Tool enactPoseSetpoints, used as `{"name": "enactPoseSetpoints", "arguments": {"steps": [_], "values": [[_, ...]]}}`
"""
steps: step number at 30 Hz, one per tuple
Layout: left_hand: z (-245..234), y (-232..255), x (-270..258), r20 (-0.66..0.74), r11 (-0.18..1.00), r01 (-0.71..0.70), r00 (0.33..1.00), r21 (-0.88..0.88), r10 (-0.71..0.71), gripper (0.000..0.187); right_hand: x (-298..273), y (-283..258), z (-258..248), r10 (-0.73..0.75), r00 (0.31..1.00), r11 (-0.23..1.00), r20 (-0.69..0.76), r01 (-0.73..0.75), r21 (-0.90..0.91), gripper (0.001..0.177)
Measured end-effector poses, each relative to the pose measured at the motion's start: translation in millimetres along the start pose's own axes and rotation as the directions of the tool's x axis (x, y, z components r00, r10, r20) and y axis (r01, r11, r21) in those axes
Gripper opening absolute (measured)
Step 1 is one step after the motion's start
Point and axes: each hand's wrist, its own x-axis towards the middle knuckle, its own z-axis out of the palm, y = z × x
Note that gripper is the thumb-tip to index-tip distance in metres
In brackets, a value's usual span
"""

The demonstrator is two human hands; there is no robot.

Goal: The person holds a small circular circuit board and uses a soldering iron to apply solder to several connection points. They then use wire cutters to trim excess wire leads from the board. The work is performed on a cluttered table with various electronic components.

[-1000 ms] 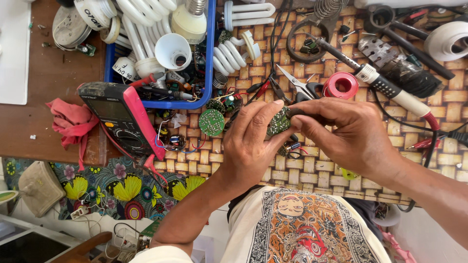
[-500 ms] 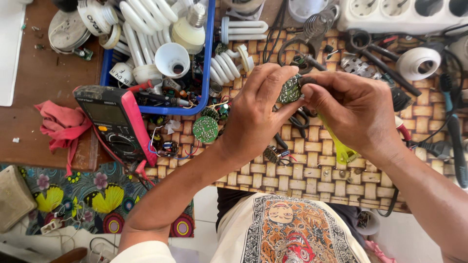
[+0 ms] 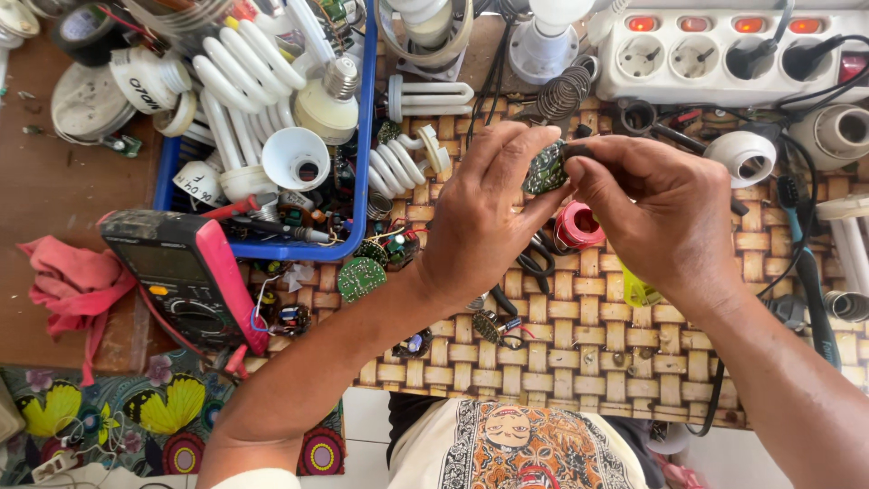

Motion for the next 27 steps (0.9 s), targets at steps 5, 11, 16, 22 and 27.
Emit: {"name": "enactPoseSetpoints", "arguments": {"steps": [5, 11, 16, 22, 27], "values": [[-4, -2, -9, 0.010, 0.996, -0.034, 0.999, 0.079, 0.033, 0.046, 0, 0, 3, -0.116, 0.992, 0.984, 0.039, 0.120, -0.131, 0.015], [-1, -8, -16, 0.045, 0.986, -0.087, 0.996, 0.145, 0.081, 0.044, -5, 7, 12, -0.130, 0.990, 0.979, 0.054, 0.137, -0.149, 0.011], [5, -9, -21, 0.051, 0.995, -0.038, 0.998, 0.087, 0.034, 0.041, -6, 14, 13, -0.124, 0.990, 0.984, 0.067, 0.131, -0.121, 0.010], [4, -7, -20, 0.064, 0.994, 0.001, 0.998, 0.108, -0.008, 0.041, -9, 18, 14, -0.114, 0.993, 0.988, 0.041, 0.117, -0.103, 0.011], [5, -7, -20, 0.056, 0.996, -0.020, 0.998, 0.090, 0.014, 0.040, -10, 16, 14, -0.124, 0.992, 0.986, 0.032, 0.127, -0.112, 0.010]]}}
